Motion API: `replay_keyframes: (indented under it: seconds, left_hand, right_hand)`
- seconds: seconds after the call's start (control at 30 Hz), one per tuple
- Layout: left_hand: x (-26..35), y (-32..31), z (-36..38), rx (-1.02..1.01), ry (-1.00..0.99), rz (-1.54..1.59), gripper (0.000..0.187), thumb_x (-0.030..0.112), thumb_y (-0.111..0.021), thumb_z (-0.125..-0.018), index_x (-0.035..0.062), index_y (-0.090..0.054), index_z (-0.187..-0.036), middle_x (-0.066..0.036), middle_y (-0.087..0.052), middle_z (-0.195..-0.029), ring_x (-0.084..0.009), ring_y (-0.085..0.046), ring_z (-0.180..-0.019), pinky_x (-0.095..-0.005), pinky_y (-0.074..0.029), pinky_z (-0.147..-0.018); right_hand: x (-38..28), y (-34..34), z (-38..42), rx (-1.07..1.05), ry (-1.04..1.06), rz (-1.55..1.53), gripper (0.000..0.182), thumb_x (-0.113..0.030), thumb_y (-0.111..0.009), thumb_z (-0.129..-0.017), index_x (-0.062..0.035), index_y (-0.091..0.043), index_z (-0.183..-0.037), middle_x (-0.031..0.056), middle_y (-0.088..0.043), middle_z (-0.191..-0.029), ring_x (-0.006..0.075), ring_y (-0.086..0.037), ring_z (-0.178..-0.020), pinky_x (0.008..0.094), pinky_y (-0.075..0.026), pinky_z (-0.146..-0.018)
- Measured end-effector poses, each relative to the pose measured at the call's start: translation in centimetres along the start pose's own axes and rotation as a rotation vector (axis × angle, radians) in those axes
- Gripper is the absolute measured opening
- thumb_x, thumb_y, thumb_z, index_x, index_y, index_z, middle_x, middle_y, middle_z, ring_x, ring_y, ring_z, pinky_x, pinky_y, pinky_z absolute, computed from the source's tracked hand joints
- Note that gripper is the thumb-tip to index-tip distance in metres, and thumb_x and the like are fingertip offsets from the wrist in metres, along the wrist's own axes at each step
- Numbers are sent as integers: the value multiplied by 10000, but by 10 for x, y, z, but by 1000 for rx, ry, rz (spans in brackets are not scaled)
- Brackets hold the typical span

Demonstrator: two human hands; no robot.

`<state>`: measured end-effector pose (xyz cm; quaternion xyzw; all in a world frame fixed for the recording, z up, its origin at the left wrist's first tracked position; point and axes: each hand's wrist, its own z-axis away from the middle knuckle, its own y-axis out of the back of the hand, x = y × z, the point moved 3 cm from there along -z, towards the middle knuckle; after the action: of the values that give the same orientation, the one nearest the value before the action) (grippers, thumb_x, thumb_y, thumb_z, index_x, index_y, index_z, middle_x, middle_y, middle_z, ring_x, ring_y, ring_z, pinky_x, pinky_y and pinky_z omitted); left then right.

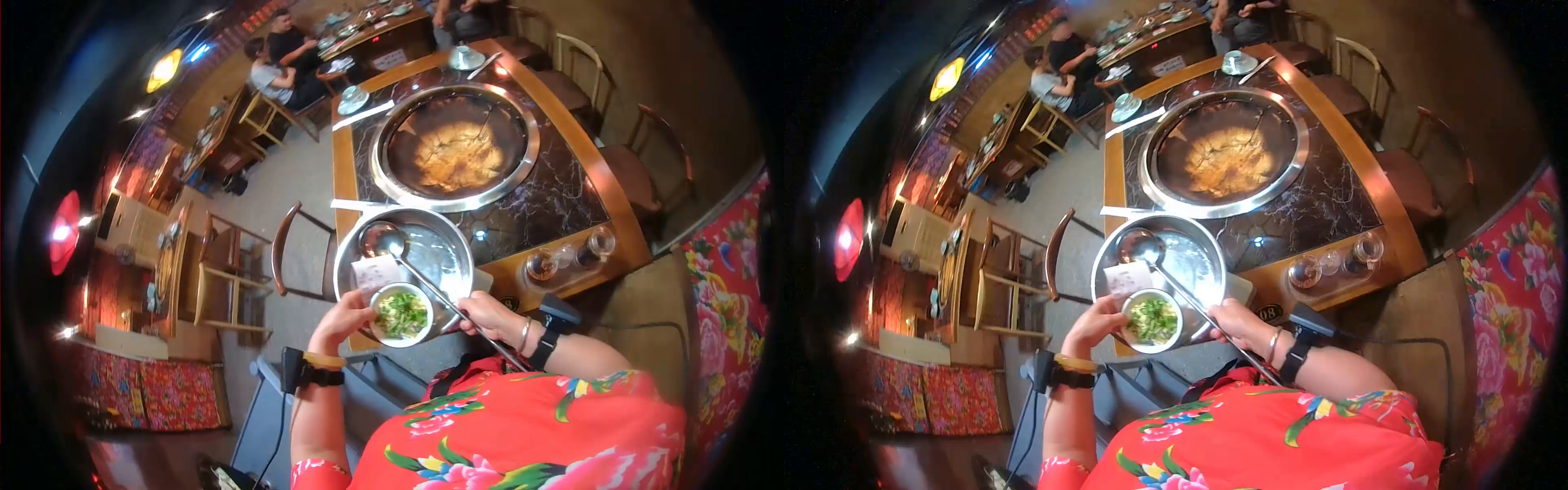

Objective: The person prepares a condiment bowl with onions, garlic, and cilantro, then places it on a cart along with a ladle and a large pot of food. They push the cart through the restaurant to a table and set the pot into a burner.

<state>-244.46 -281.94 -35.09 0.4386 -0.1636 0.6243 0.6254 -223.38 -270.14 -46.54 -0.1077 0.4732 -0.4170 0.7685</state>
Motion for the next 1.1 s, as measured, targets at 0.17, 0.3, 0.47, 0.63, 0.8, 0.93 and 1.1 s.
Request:
replay_keyframes:
  seconds: [0.17, 0.3, 0.47, 0.63, 0.8, 0.93, 1.1]
  left_hand:
    - [16, -10, -59, -151, -62, -192, 347, -3, -544, -726, -5, -580, -1071, 1, -591, -807, -99, -565, -713, -232, -461, -608]
    - [41, -28, -100, -110, -197, -316, 393, 51, -600, -754, -24, -544, -1136, -33, -601, -819, -120, -566, -730, -234, -465, -622]
    - [76, -38, -122, 152, -576, -165, 520, 116, -642, -790, 14, -438, -1256, -170, -564, -1081, -240, -571, -970, -319, -484, -759]
    - [62, -26, -104, 318, -576, -125, 475, 46, -615, -801, -22, -443, -1238, -165, -534, -1142, -221, -535, -1059, -316, -452, -851]
    - [-23, 0, -74, 459, -402, 54, 420, -6, -606, -800, -30, -476, -1198, -92, -561, -1098, -162, -544, -999, -277, -450, -849]
    - [-75, 10, -31, 655, -268, 216, 403, 21, -598, -812, -32, -478, -1193, -122, -580, -1077, -187, -567, -999, -277, -454, -860]
    - [-104, 11, 13, 858, -173, 402, 320, 23, -556, -818, -38, -524, -1131, -117, -596, -1053, -175, -578, -957, -273, -458, -824]
  right_hand:
    - [-2, 17, 6, 206, 87, -64, 146, -116, -454, -840, -5, -514, -767, 32, -468, -582, 94, -442, -446, 243, -321, -365]
    - [1, 38, 4, 310, 170, -267, 127, -97, -458, -831, -10, -481, -741, 44, -447, -582, 106, -434, -437, 255, -318, -355]
    - [-27, 81, -3, 432, 232, -517, 110, -88, -459, -821, -31, -451, -727, 36, -412, -585, 107, -414, -436, 245, -311, -355]
    - [-57, 151, -48, 541, 322, -891, 69, -96, -438, -843, -61, -466, -790, 51, -427, -626, 123, -420, -461, 243, -326, -376]
    - [-73, 240, -99, 675, 585, -958, 50, -122, -457, -807, -78, -454, -786, 83, -492, -655, 163, -467, -509, 263, -364, -403]
    - [-83, 318, -132, 929, 598, -1018, 69, -124, -438, -815, -127, -389, -766, 16, -405, -587, 115, -391, -417, 225, -328, -357]
    - [-14, 488, -219, 1082, 503, -444, 152, -248, -391, -913, -148, -454, -818, -6, -423, -645, 96, -422, -478, 208, -333, -373]
